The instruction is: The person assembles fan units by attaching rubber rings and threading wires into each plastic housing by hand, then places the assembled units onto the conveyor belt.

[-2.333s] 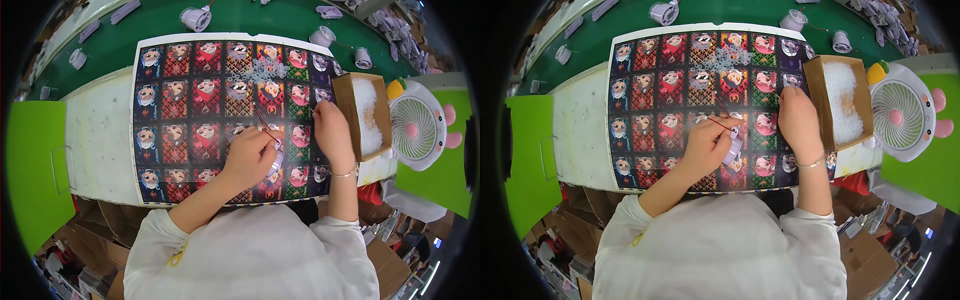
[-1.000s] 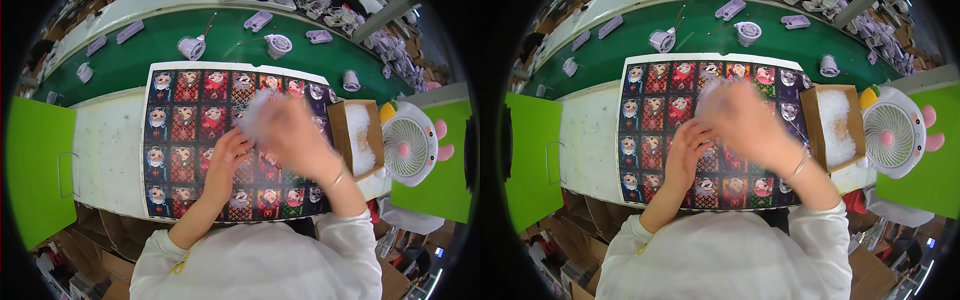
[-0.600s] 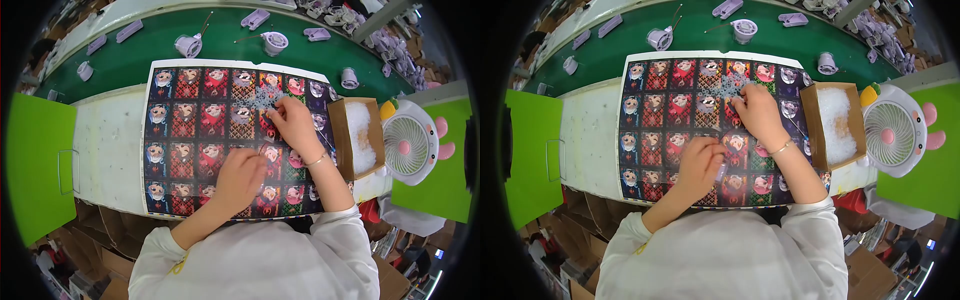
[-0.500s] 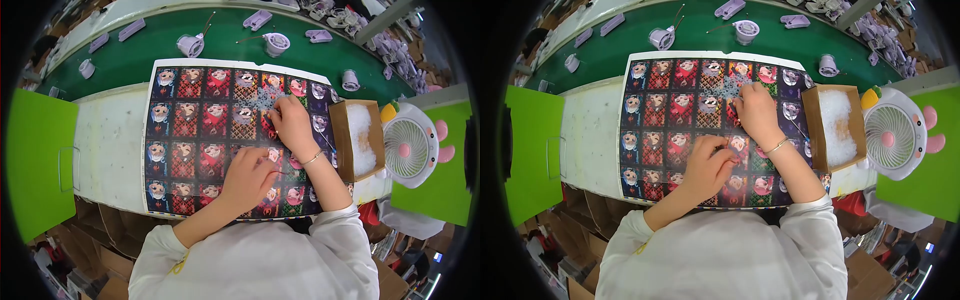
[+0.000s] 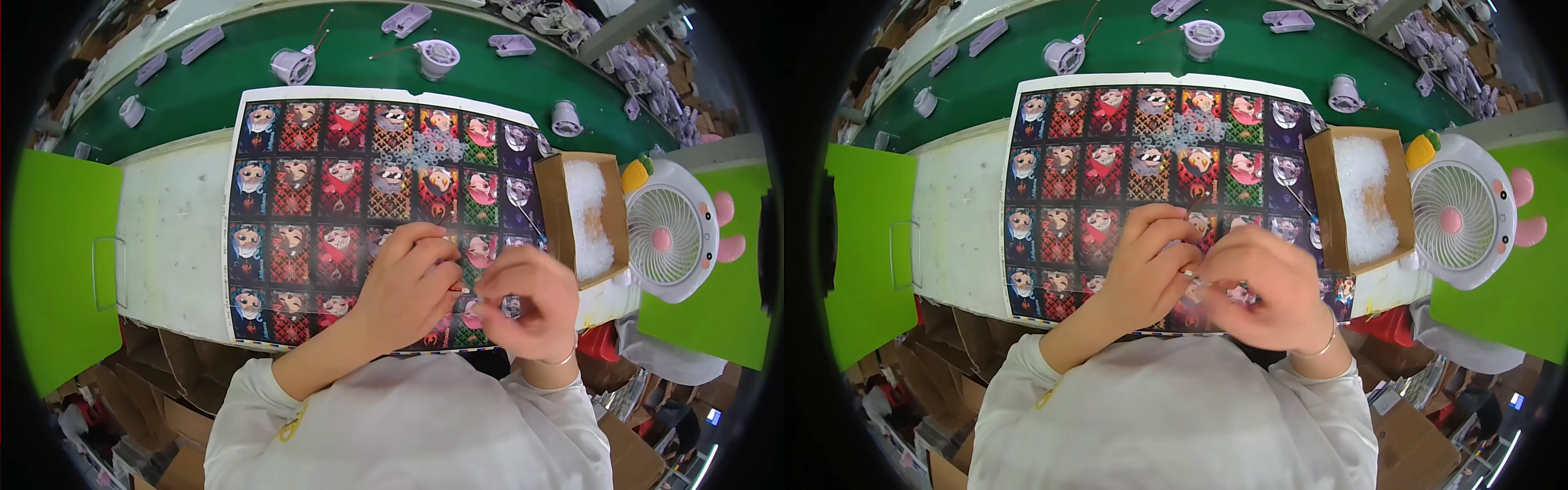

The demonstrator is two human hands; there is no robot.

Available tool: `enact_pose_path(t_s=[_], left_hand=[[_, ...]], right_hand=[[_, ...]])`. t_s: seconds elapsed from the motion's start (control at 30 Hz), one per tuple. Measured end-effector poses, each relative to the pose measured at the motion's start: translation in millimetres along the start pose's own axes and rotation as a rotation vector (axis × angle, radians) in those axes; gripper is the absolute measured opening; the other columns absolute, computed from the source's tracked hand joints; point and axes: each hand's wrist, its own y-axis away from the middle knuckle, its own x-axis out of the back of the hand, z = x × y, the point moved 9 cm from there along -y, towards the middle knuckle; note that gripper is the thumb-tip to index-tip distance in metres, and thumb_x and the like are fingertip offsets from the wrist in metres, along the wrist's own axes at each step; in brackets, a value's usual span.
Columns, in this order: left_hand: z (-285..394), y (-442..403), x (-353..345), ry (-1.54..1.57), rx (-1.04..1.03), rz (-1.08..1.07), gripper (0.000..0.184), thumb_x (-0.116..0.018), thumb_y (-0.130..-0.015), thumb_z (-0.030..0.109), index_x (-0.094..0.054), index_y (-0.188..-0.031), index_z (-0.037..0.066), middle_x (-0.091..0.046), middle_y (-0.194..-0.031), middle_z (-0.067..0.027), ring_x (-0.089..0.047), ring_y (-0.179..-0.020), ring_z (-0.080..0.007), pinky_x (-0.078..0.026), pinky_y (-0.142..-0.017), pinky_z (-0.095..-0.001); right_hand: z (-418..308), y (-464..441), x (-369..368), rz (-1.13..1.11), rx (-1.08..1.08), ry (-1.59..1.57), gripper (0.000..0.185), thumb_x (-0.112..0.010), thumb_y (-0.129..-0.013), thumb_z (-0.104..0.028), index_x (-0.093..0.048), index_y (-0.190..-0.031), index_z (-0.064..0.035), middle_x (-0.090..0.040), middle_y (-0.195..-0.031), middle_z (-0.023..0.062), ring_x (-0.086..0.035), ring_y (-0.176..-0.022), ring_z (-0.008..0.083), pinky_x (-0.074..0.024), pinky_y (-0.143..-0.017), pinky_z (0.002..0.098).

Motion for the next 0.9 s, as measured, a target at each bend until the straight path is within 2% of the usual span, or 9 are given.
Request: enact_pose_path(t_s=[0.07, 0.13, 0.23, 0.33, 0.43, 0.57, 0.77, 0.83, 0.9], left_hand=[[3, -3, -1, -0.026, 0.002, -0.014, 0.022, -0.073, -0.067, 0.009, -0.062, -0.086, 0.006, -0.058, -0.106, -0.0093, -0.053, -0.11, -0.0335, -0.048, -0.088, -0.0441], [3, -1, -5, -0.026, -0.01, -0.029, 0.023, -0.069, -0.067, 0.009, -0.063, -0.088, 0.003, -0.059, -0.11, -0.0116, -0.052, -0.111, -0.0368, -0.046, -0.09, -0.0468], [4, 0, -6, -0.053, -0.015, -0.039, 0.023, -0.067, -0.067, 0.009, -0.064, -0.089, 0.002, -0.06, -0.112, -0.0129, -0.051, -0.112, -0.0388, -0.046, -0.091, -0.0483], [5, 1, -6, -0.095, -0.026, -0.034, 0.024, -0.068, -0.067, 0.01, -0.064, -0.089, 0.002, -0.06, -0.112, -0.0127, -0.052, -0.112, -0.0386, -0.047, -0.09, -0.0483], [9, 0, -6, -0.145, -0.074, -0.04, 0.025, -0.07, -0.066, 0.013, -0.065, -0.088, 0.003, -0.061, -0.11, -0.0111, -0.054, -0.11, -0.0361, -0.047, -0.089, -0.0477], [13, 1, -11, -0.161, -0.172, -0.052, 0.027, -0.072, -0.067, 0.018, -0.065, -0.089, 0.003, -0.063, -0.105, -0.0097, -0.059, -0.103, -0.0313, -0.049, -0.084, -0.0461], [21, 9, -2, -0.015, -0.256, 0.11, 0.026, -0.073, -0.073, 0.015, -0.064, -0.093, 0.002, -0.063, -0.097, -0.0113, -0.061, -0.093, -0.0301, -0.051, -0.076, -0.0453], [16, 9, -1, 0.001, -0.221, 0.113, 0.025, -0.072, -0.074, 0.011, -0.064, -0.095, 0.001, -0.063, -0.101, -0.0128, -0.061, -0.094, -0.0313, -0.051, -0.077, -0.0451], [2, 12, -6, -0.034, -0.13, 0.089, 0.025, -0.07, -0.076, 0.007, -0.063, -0.099, 0.001, -0.062, -0.104, -0.0146, -0.061, -0.095, -0.0328, -0.051, -0.078, -0.0447]], right_hand=[[-8, 4, -3, 0.031, 0.014, 0.096, 0.029, -0.075, -0.069, 0.008, -0.066, -0.095, -0.0015, -0.064, -0.085, 0.0104, -0.061, -0.065, 0.0192, -0.0492, -0.058, 0.0288], [-10, 7, -1, 0.085, 0.048, 0.171, 0.031, -0.077, -0.068, 0.007, -0.065, -0.096, -0.0002, -0.064, -0.084, 0.0107, -0.06, -0.062, 0.0162, -0.0467, -0.055, 0.0272], [-13, 7, 0, 0.082, 0.034, 0.209, 0.03, -0.076, -0.068, 0.009, -0.065, -0.095, 0.0003, -0.064, -0.085, 0.0102, -0.06, -0.062, 0.0163, -0.0471, -0.056, 0.0272], [-12, 8, -6, -0.04, 0.003, 0.247, 0.031, -0.077, -0.072, 0.003, -0.064, -0.1, 0.001, -0.061, -0.087, 0.0124, -0.062, -0.071, 0.0265, -0.0501, -0.061, 0.0332], [-9, 9, -10, -0.043, 0.009, 0.271, 0.027, -0.078, -0.072, -0.001, -0.065, -0.096, -0.0006, -0.06, -0.083, 0.0116, -0.059, -0.068, 0.0267, -0.0484, -0.058, 0.0348], [1, 13, -13, -0.097, -0.049, 0.3, 0.021, -0.08, -0.073, -0.006, -0.064, -0.086, -0.0027, -0.056, -0.074, 0.009, -0.056, -0.063, 0.025, -0.0458, -0.054, 0.0358], [16, 17, -11, -0.081, -0.123, 0.208, 0.019, -0.081, -0.075, -0.008, -0.062, -0.078, -0.0039, -0.054, -0.068, 0.0077, -0.053, -0.057, 0.0234, -0.0415, -0.05, 0.034], [21, 18, -12, -0.066, -0.092, 0.16, 0.02, -0.081, -0.075, -0.008, -0.062, -0.077, -0.0036, -0.054, -0.068, 0.007, -0.053, -0.054, 0.02, -0.0395, -0.049, 0.0323], [41, 28, -6, 0.044, -0.148, 0.036, 0.019, -0.078, -0.08, -0.007, -0.06, -0.078, -0.0034, -0.054, -0.068, 0.0048, -0.05, -0.053, 0.0153, -0.0371, -0.048, 0.0298]])
